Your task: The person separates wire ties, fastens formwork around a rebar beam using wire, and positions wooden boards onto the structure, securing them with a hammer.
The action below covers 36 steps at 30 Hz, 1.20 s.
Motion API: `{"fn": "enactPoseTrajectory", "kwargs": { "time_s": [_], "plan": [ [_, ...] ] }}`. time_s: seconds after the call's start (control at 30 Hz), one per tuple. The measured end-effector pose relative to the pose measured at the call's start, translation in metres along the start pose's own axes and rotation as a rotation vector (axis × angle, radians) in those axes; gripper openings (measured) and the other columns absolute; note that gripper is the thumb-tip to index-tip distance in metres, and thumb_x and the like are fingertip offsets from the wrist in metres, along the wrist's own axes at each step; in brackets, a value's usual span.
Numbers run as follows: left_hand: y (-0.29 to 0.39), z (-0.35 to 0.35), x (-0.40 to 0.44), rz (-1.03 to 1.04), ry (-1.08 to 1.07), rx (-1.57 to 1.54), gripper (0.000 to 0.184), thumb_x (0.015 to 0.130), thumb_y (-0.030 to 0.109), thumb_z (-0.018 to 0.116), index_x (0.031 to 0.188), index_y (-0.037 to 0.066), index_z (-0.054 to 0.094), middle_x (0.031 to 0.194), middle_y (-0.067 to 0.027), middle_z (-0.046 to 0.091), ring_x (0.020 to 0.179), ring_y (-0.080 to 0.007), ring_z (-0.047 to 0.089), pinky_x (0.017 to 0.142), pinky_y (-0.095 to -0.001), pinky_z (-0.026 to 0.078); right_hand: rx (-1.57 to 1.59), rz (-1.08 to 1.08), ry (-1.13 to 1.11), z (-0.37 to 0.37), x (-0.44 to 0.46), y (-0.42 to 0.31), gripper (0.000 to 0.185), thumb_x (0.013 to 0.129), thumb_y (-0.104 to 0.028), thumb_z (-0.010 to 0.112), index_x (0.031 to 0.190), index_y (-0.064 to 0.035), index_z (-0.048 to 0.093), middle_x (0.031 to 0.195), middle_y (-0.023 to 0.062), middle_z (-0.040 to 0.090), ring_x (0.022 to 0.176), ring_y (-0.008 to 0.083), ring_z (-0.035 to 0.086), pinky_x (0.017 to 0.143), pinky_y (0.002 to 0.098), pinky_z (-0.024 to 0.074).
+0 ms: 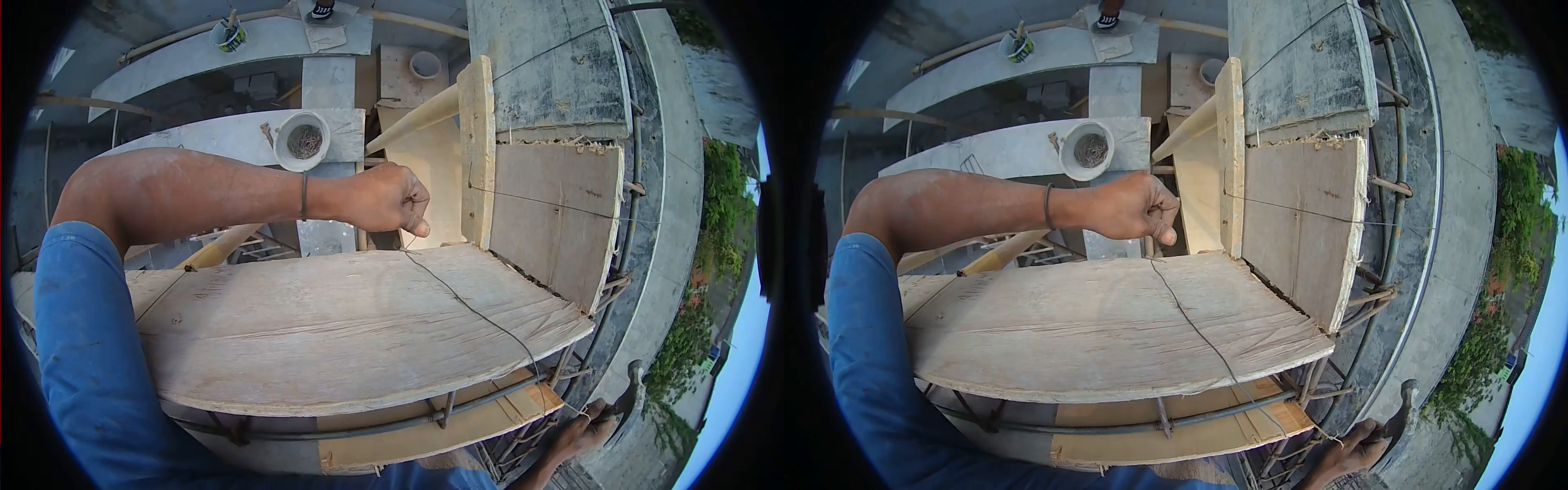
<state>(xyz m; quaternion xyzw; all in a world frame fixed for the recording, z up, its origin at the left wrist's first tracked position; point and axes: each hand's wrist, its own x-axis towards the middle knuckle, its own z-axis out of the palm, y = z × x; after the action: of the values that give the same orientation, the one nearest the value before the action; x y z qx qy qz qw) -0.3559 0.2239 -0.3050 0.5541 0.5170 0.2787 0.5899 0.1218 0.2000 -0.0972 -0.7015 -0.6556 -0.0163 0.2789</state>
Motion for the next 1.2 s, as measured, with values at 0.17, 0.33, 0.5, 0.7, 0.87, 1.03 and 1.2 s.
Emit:
{"fn": "enactPoseTrajectory", "kwargs": {
  "time_s": [0.17,0.33,0.5,0.7,0.87,1.03,1.2],
  "plan": [
    [0.025,-0.017,-0.005,0.167,0.041,0.198,0.035,0.086,0.025,0.082,0.068,0.004,0.060,0.053,-0.0039,0.055,0.050,-0.0148,0.051,0.052,-0.0370,0.038,-0.020,-0.015,0.018,0.005,-0.001,-0.010,0.028,0.107,-0.018,0.056,0.086,-0.0016,0.048,0.076,-0.0008,0.043,0.070,0.0105,0.037,0.063,0.0270,0.0316],
    [0.053,-0.014,-0.034,0.220,-0.060,0.135,0.039,0.090,0.027,0.078,0.066,0.004,0.058,0.051,-0.0064,0.052,0.045,-0.0195,0.047,0.049,-0.0386,0.035,0.018,0.000,-0.019,0.001,-0.001,-0.009,0.026,0.106,-0.019,0.059,0.088,-0.0019,0.052,0.078,-0.0017,0.044,0.073,0.0111,0.038,0.065,0.0295,0.0338],
    [0.058,-0.025,-0.057,0.168,-0.162,0.147,0.034,0.093,0.019,0.075,0.068,0.002,0.058,0.057,-0.0088,0.056,0.051,-0.0237,0.052,0.056,-0.0406,0.040,0.067,-0.010,-0.031,0.003,0.000,-0.009,0.021,0.106,-0.015,0.058,0.091,-0.0023,0.051,0.080,-0.0030,0.043,0.074,0.0098,0.038,0.066,0.0278,0.0335],
    [0.004,-0.024,-0.042,-0.326,-0.304,-0.511,0.021,0.094,0.009,0.071,0.074,0.005,0.065,0.060,0.0016,0.057,0.048,-0.0072,0.046,0.046,-0.0248,0.040,0.083,0.052,-0.029,0.002,0.000,-0.006,0.020,0.106,-0.013,0.057,0.091,-0.0024,0.050,0.080,-0.0028,0.043,0.074,0.0092,0.038,0.066,0.0267,0.0334],
    [-0.005,-0.033,-0.021,-0.651,-0.671,-0.869,0.015,0.094,0.012,0.071,0.085,0.000,0.068,0.070,-0.0001,0.061,0.049,0.0005,0.042,0.036,-0.0167,0.026,0.054,-0.045,-0.009,0.006,0.003,-0.002,0.021,0.107,-0.013,0.056,0.090,-0.0021,0.051,0.080,-0.0028,0.042,0.073,0.0092,0.037,0.065,0.0267,0.0328],
    [-0.017,-0.032,-0.004,-0.717,-0.813,-0.860,0.016,0.094,0.012,0.073,0.086,-0.002,0.067,0.064,0.0024,0.054,0.046,0.0004,0.038,0.036,-0.0179,0.026,0.034,-0.034,-0.015,0.011,0.004,-0.014,0.021,0.107,-0.015,0.056,0.091,-0.0012,0.052,0.079,-0.0025,0.043,0.073,0.0096,0.038,0.065,0.0266,0.0329],
    [-0.015,-0.038,0.012,-0.711,-0.920,-0.728,0.021,0.091,0.010,0.076,0.078,-0.001,0.065,0.059,0.0021,0.053,0.043,-0.0005,0.039,0.034,-0.0170,0.027,0.052,0.029,0.007,0.014,0.001,-0.023,0.021,0.107,-0.016,0.057,0.093,-0.0006,0.053,0.080,-0.0021,0.046,0.075,0.0103,0.041,0.067,0.0267,0.0360]
  ]
}}
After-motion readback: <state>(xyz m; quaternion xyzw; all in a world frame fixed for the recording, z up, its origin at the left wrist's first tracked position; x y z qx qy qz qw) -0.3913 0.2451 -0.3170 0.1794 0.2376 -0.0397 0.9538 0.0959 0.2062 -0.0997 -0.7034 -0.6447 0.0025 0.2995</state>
